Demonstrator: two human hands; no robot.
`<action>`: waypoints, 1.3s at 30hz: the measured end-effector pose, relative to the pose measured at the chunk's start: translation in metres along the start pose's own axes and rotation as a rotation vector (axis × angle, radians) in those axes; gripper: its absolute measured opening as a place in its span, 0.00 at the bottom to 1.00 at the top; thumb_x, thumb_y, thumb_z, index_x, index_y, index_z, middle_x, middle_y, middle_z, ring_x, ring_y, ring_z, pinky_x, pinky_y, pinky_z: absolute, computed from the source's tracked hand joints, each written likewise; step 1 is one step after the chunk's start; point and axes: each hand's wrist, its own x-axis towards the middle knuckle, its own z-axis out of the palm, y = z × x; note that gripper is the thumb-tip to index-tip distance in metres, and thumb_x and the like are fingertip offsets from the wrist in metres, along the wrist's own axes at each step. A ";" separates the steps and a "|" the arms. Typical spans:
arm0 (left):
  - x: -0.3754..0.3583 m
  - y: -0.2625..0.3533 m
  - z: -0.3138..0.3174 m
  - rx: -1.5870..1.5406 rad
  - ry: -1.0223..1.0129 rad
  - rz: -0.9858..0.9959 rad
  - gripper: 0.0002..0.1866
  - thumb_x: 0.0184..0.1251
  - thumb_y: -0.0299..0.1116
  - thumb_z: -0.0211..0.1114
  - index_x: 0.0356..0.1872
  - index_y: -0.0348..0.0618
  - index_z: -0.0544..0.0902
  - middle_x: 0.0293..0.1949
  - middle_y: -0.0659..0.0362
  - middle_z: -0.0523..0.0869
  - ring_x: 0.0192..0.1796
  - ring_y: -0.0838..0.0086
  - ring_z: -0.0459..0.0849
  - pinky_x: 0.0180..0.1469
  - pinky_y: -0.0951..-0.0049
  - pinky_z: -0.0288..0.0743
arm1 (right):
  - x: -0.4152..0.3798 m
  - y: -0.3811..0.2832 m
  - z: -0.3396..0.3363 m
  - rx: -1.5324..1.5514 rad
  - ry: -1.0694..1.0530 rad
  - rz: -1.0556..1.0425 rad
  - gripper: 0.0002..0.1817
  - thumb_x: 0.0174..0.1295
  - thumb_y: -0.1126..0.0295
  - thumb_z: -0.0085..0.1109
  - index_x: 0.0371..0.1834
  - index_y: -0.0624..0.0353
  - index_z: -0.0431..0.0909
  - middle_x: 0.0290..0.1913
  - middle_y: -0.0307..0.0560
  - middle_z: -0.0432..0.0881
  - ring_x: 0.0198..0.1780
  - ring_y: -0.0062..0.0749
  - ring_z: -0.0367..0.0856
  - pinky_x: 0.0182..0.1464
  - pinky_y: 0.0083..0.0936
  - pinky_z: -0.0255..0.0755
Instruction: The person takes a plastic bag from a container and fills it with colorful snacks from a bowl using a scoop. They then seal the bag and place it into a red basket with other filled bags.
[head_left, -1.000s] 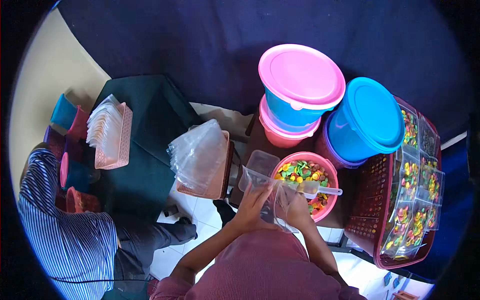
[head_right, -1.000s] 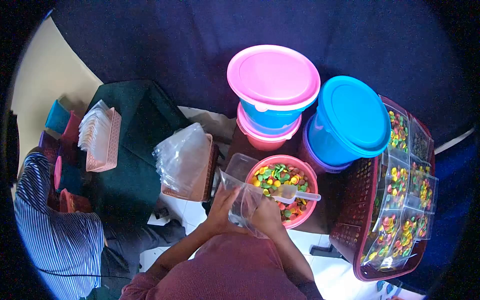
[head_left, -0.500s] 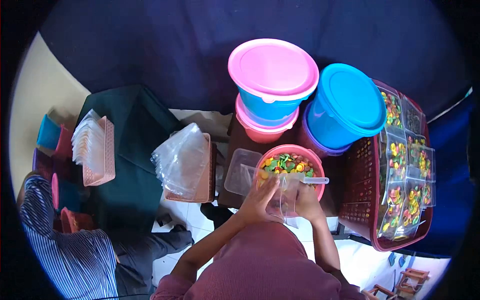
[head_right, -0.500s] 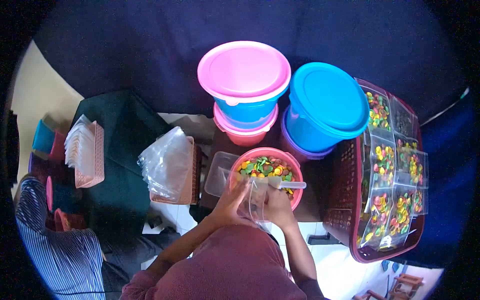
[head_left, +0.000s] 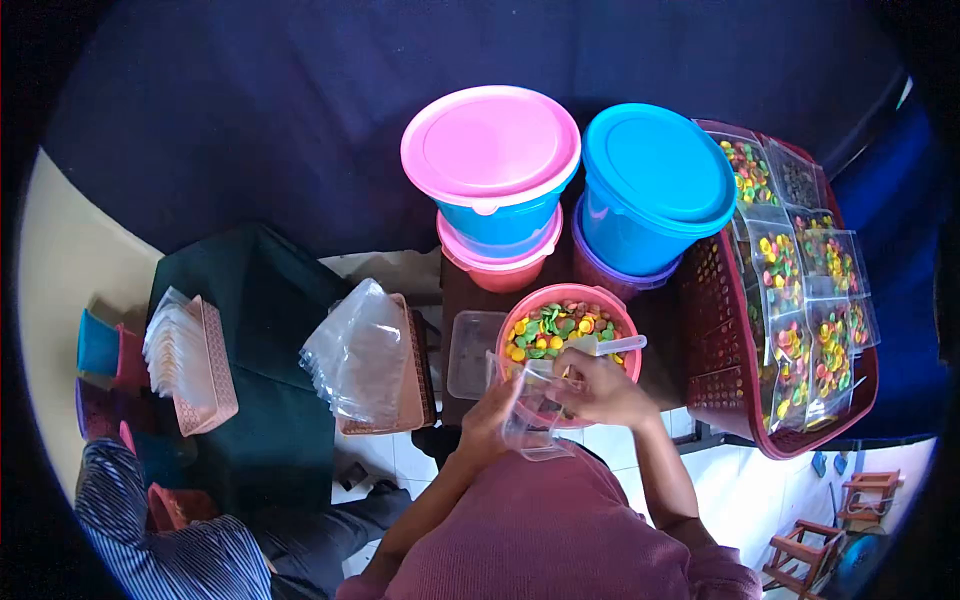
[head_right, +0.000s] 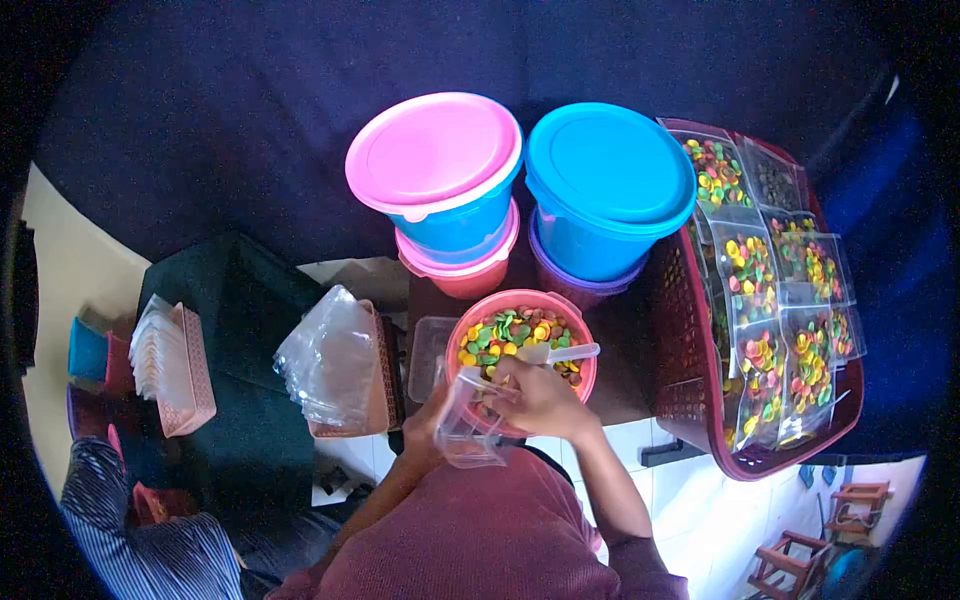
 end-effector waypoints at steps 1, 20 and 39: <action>-0.007 -0.002 -0.003 -0.001 -0.007 0.004 0.41 0.39 0.44 0.71 0.55 0.34 0.65 0.53 0.47 0.71 0.57 0.61 0.69 0.58 0.65 0.61 | 0.001 0.010 -0.001 0.262 0.015 -0.111 0.10 0.47 0.70 0.57 0.31 0.61 0.70 0.24 0.49 0.76 0.27 0.37 0.77 0.31 0.28 0.69; 0.013 -0.020 -0.076 -1.392 0.353 -0.268 0.67 0.23 0.76 0.54 0.63 0.37 0.42 0.65 0.47 0.42 0.66 0.57 0.45 0.65 0.57 0.42 | -0.006 0.077 -0.001 0.263 0.688 0.034 0.07 0.49 0.78 0.56 0.28 0.63 0.67 0.17 0.38 0.72 0.20 0.14 0.68 0.21 0.15 0.64; 0.048 0.018 -0.095 0.212 -0.066 -0.080 0.52 0.32 0.49 0.73 0.59 0.33 0.57 0.61 0.46 0.58 0.64 0.60 0.56 0.64 0.60 0.44 | -0.037 0.011 -0.050 0.830 0.930 -0.313 0.06 0.57 0.72 0.51 0.26 0.61 0.68 0.20 0.41 0.74 0.20 0.18 0.70 0.24 0.16 0.66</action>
